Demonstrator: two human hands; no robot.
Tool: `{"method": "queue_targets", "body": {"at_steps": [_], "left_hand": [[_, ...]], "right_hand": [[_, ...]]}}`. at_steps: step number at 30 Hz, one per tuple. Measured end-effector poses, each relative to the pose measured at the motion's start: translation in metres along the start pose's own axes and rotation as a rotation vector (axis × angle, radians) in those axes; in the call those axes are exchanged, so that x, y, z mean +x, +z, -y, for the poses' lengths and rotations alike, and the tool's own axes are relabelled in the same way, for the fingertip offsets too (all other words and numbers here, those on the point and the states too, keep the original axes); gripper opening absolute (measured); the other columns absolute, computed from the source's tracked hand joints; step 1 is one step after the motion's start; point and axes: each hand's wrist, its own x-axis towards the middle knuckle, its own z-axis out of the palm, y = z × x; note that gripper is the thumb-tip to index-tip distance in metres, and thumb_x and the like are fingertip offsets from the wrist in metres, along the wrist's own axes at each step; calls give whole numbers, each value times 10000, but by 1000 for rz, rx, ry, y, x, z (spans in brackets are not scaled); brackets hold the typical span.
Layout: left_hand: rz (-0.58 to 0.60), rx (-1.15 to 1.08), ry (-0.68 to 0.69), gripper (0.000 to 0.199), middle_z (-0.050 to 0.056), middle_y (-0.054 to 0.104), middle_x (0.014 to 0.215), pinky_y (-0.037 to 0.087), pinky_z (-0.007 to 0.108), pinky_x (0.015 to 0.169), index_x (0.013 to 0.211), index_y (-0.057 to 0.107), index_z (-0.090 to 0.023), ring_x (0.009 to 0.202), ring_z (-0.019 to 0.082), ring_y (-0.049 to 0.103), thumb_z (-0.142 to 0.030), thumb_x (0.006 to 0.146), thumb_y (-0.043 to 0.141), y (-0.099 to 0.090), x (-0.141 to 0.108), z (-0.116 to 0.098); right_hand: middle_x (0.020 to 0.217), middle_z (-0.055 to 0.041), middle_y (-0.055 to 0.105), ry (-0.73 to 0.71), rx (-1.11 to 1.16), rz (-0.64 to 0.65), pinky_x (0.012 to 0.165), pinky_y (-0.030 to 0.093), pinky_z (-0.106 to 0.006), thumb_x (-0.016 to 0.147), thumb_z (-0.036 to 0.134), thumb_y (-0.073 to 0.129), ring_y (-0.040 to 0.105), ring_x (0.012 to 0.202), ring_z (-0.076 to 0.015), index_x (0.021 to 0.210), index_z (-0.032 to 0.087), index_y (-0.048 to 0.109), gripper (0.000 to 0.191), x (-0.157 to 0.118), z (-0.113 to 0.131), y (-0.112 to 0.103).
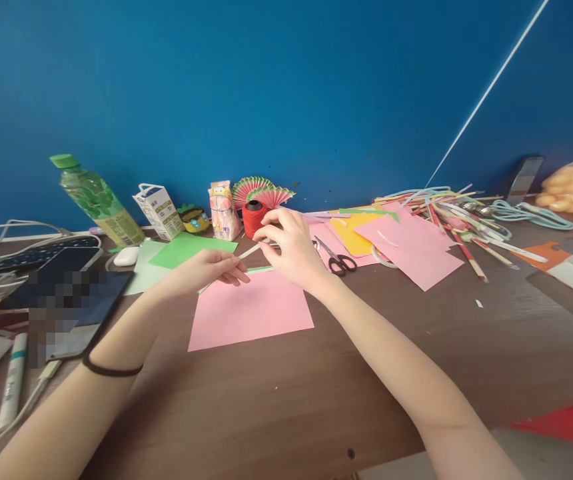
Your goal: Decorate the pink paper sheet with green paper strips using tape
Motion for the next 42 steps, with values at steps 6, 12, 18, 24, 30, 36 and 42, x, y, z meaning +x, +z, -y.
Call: {"method": "queue_targets", "body": {"at_steps": [6, 12, 18, 24, 30, 36, 42], "left_hand": [[55, 34, 80, 314, 91, 711, 830, 494, 277, 689, 811, 607, -122, 653, 132, 634, -373, 847, 422, 4, 1, 1], [142, 42, 196, 260, 102, 684, 978, 486, 265, 666, 920, 581, -128, 713, 137, 628, -337, 840, 447, 5, -4, -8], [58, 172, 186, 260, 50, 686, 756, 470, 234, 628, 916, 623, -135, 712, 144, 625, -250, 840, 403, 8, -8, -13], [73, 257, 145, 281, 39, 697, 810, 441, 215, 570, 955, 618, -157, 714, 140, 625, -275, 839, 392, 11, -11, -12], [32, 195, 151, 290, 37, 701, 763, 466, 243, 668, 960, 620, -162, 784, 162, 641, -269, 827, 386, 16, -7, 2], [-56, 67, 136, 236, 38, 685, 774, 492, 243, 653, 806, 601, -146, 681, 144, 657, -168, 781, 368, 28, -7, 0], [-44, 28, 179, 203, 7, 639, 682, 493, 248, 691, 713, 563, -153, 700, 142, 660, -186, 795, 381, 28, -8, -4]], "right_hand": [[902, -52, 611, 12, 11, 83, 806, 386, -365, 792, 123, 531, 506, 914, -206, 779, 196, 635, 128, -3, 8, 7], [807, -26, 638, 98, 130, 202, 746, 394, -324, 792, 114, 524, 521, 822, -179, 761, 190, 624, 129, -6, 9, 13], [813, -18, 655, 118, 155, 212, 753, 392, -314, 789, 134, 544, 529, 818, -172, 746, 199, 641, 124, -6, 8, 12], [777, -20, 668, 130, 29, 270, 710, 352, -306, 785, 117, 555, 535, 812, -177, 714, 183, 653, 137, -7, 13, 14], [803, -32, 683, 112, -114, 296, 659, 321, -297, 814, 127, 526, 568, 784, -172, 749, 184, 680, 176, -10, 21, 16], [765, -41, 668, 59, -241, 270, 616, 318, -295, 827, 140, 476, 569, 716, -168, 704, 173, 663, 226, -14, 25, 18], [815, -44, 675, 108, -218, 247, 607, 350, -280, 792, 127, 482, 581, 741, -167, 721, 178, 662, 200, -12, 28, 16]]}}
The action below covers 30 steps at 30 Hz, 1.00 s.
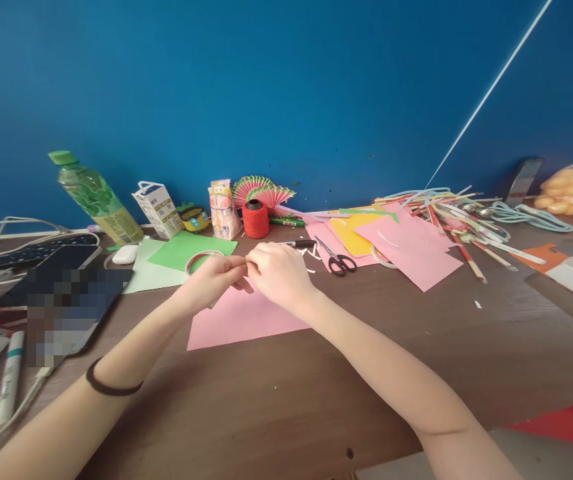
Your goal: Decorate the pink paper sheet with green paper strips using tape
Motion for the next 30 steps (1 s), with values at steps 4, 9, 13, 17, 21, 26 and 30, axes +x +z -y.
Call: {"method": "queue_targets", "body": {"at_steps": [4, 9, 13, 17, 21, 26, 30], "left_hand": [[21, -4, -10, 195, 15, 643, 735, 492, 255, 704, 738, 559, -150, 723, 146, 661, -200, 802, 382, -2, 0, 3], [57, -16, -19, 220, 47, 667, 843, 495, 267, 720, 838, 585, -136, 745, 152, 661, -227, 812, 387, -4, 1, 6], [81, -38, -9, 255, 73, 669, 968, 498, 273, 733, 912, 598, -131, 735, 142, 659, -230, 818, 383, -5, 1, 6], [82, -10, -6, 269, 75, 674, 963, 496, 272, 724, 924, 603, -130, 745, 145, 657, -224, 815, 376, -4, 0, 5], [98, -4, 4, 257, 64, 676, 954, 490, 269, 736, 914, 605, -140, 761, 147, 656, -229, 811, 386, -5, 0, 4], [82, 54, -19, 218, 38, 686, 785, 479, 265, 727, 820, 590, -158, 788, 166, 651, -243, 814, 390, -6, -1, 5], [80, 56, -35, 207, 45, 688, 762, 477, 279, 747, 801, 574, -164, 804, 172, 645, -252, 820, 388, -6, -1, 6]], "right_hand": [[844, -38, 679, 32, 69, 38, 594, 363, -269, 795, 145, 488, 590, 747, -164, 727, 183, 674, 202, 1, 0, -3], [871, -26, 680, 66, 153, 57, 617, 389, -262, 791, 147, 487, 599, 742, -153, 753, 190, 687, 208, 1, -4, -4], [851, -16, 681, 72, 206, 69, 635, 403, -259, 786, 145, 501, 597, 728, -144, 764, 201, 689, 197, 2, -8, -4], [853, -16, 680, 74, 210, 82, 636, 403, -260, 792, 150, 511, 598, 743, -147, 767, 201, 688, 185, 2, -8, -2], [854, -22, 675, 58, 177, 76, 636, 390, -262, 799, 151, 509, 596, 762, -151, 741, 198, 683, 190, 1, -8, -2], [776, -22, 653, 42, 90, 62, 565, 340, -255, 782, 144, 505, 571, 702, -143, 710, 186, 671, 185, 0, -4, -3], [744, -19, 640, 34, 72, 59, 539, 317, -252, 768, 138, 499, 553, 667, -136, 704, 183, 665, 183, 1, -3, -2]]}}
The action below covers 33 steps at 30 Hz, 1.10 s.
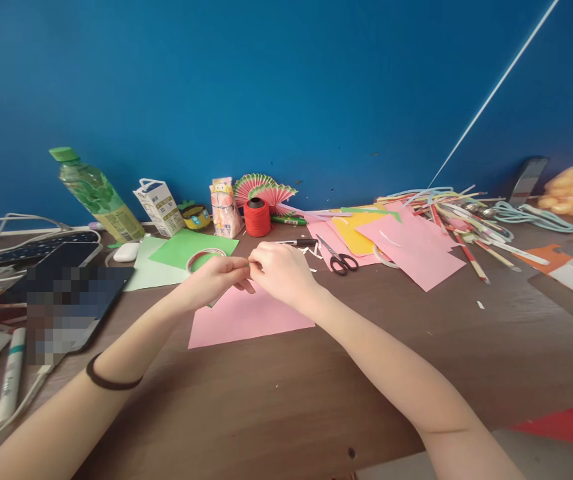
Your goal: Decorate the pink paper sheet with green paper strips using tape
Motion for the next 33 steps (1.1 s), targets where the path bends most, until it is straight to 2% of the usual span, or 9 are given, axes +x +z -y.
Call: {"method": "queue_targets", "body": {"at_steps": [3, 8, 10, 14, 17, 23, 27, 33], "left_hand": [[14, -23, 8, 215, 50, 690, 773, 475, 268, 741, 819, 587, -156, 790, 163, 646, -244, 823, 391, 1, 0, -1], [39, -91, 29, 233, 71, 677, 986, 472, 257, 698, 898, 585, -150, 772, 148, 649, -288, 831, 410, 0, 1, -1], [42, -111, 8, 246, 74, 673, 1005, 464, 241, 641, 929, 573, -152, 748, 141, 646, -320, 836, 419, -2, 1, 0], [61, -121, -56, 253, 60, 680, 926, 392, 200, 487, 937, 570, -150, 582, 91, 587, -334, 835, 430, -6, 1, 3], [63, -113, -80, 239, 40, 657, 801, 348, 199, 447, 897, 573, -145, 489, 68, 501, -318, 834, 420, -8, 2, 5], [10, -143, -98, 208, -44, 429, 536, 245, 206, 404, 837, 573, -165, 430, 69, 343, -291, 828, 409, -11, 3, 6], [-17, -170, -89, 196, -52, 358, 509, 235, 209, 409, 831, 568, -164, 429, 69, 314, -281, 826, 411, -11, 2, 5], [-101, -291, -88, 172, -43, 438, 494, 279, 212, 414, 838, 525, -158, 395, 69, 306, -219, 794, 370, -10, 3, 1]], "right_hand": [[766, -20, 648, 8, 35, 14, 559, 336, -248, 768, 133, 489, 560, 680, -135, 704, 187, 662, 193, 1, -2, 0], [806, -12, 668, 20, 113, 19, 611, 382, -251, 760, 135, 496, 580, 696, -137, 723, 200, 661, 181, 2, -6, -4], [802, -11, 673, 40, 117, -9, 620, 394, -257, 761, 142, 492, 577, 681, -140, 727, 202, 659, 181, 3, -9, -6], [764, -19, 676, 135, 96, -76, 596, 399, -262, 742, 154, 495, 573, 656, -153, 730, 195, 654, 164, 8, -21, -11], [720, -27, 674, 261, 56, -78, 560, 386, -264, 728, 171, 498, 572, 619, -162, 729, 188, 652, 156, 12, -34, -16], [702, -61, 666, 504, -173, -115, 514, 334, -270, 742, 189, 452, 578, 650, -203, 731, 197, 655, 203, 15, -59, -31], [706, -87, 657, 594, -311, -75, 479, 293, -274, 737, 176, 432, 572, 647, -221, 764, 191, 663, 233, 15, -77, -35], [806, -119, 661, 655, -416, 57, 499, 303, -279, 802, 242, 394, 583, 737, -240, 773, 174, 674, 290, 12, -95, -29]]}}
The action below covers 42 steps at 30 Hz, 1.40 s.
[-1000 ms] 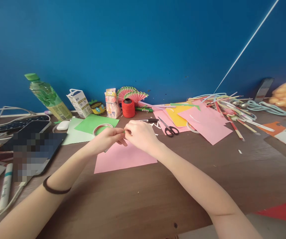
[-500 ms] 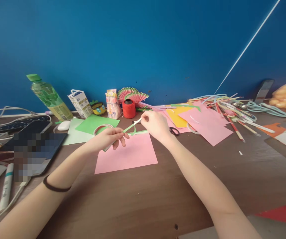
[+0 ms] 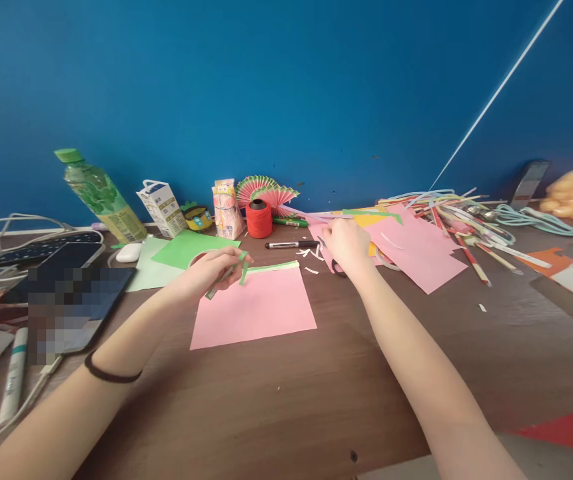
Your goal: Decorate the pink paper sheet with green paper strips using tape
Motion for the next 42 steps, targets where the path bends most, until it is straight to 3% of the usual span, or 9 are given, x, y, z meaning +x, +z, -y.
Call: {"method": "queue_targets", "body": {"at_steps": [5, 10, 15, 17, 20, 25, 33, 37, 42], "left_hand": [[-4, -82, 22, 160, -48, 471, 501, 262, 206, 409, 852, 482, -166, 386, 63, 300, -166, 747, 362, 0, -1, -2], [45, -68, 65, 230, -33, 531, 614, 293, 204, 424, 929, 473, -187, 437, 68, 398, -155, 725, 373, 0, -4, -5], [130, 48, 72, 257, -31, 573, 678, 273, 206, 415, 1021, 467, -220, 429, 66, 453, -241, 794, 350, 3, -9, -9], [180, 90, 71, 245, -32, 577, 652, 271, 209, 412, 1005, 469, -219, 412, 69, 443, -301, 837, 310, 5, -11, -10], [206, 151, 72, 300, -34, 554, 575, 290, 215, 417, 921, 478, -204, 384, 71, 400, -379, 879, 237, 7, -13, -11], [173, 168, 38, 386, -44, 493, 484, 322, 214, 428, 781, 440, -194, 369, 72, 373, -480, 889, 204, 8, -16, -12], [109, 126, 106, 344, -20, 550, 540, 386, 229, 499, 770, 460, -189, 480, 106, 493, -451, 884, 267, 6, -15, -16], [74, 252, 146, 391, -23, 475, 522, 375, 233, 545, 714, 524, -173, 522, 108, 448, -420, 877, 270, -3, -15, -20], [32, 395, 216, 208, -25, 495, 667, 350, 224, 575, 764, 543, -184, 613, 109, 431, -343, 806, 417, -9, -17, -23]], "right_hand": [[854, -84, 668, -6, -8, 35, 510, 322, -270, 753, 237, 483, 590, 759, -231, 881, 213, 673, 231, 1, -1, 4], [703, -80, 652, -34, 42, 53, 494, 309, -271, 780, 284, 434, 579, 692, -225, 721, 200, 668, 255, -1, 3, -1], [696, -29, 650, -161, 343, 62, 512, 345, -267, 773, 293, 458, 561, 579, -175, 806, 212, 659, 219, -9, 12, -8], [768, -26, 663, -268, 542, 129, 542, 379, -274, 807, 373, 440, 570, 580, -167, 865, 204, 644, 271, -17, 19, -13], [935, -39, 665, -524, 768, 314, 689, 420, -285, 839, 446, 421, 594, 821, -190, 887, 195, 646, 341, -30, 33, -23], [883, -22, 664, -638, 762, 558, 730, 412, -300, 793, 468, 509, 581, 837, -193, 808, 198, 637, 299, -51, 51, -31], [789, -10, 650, -649, 859, 656, 703, 423, -281, 766, 309, 565, 588, 771, -151, 736, 187, 528, 131, -59, 56, -36], [755, -10, 659, -628, 870, 629, 698, 415, -284, 786, 288, 531, 594, 778, -154, 743, 192, 509, 108, -56, 52, -39], [695, 2, 633, -586, 852, 615, 649, 425, -283, 790, 276, 512, 594, 668, -140, 837, 192, 540, 100, -55, 49, -39]]}}
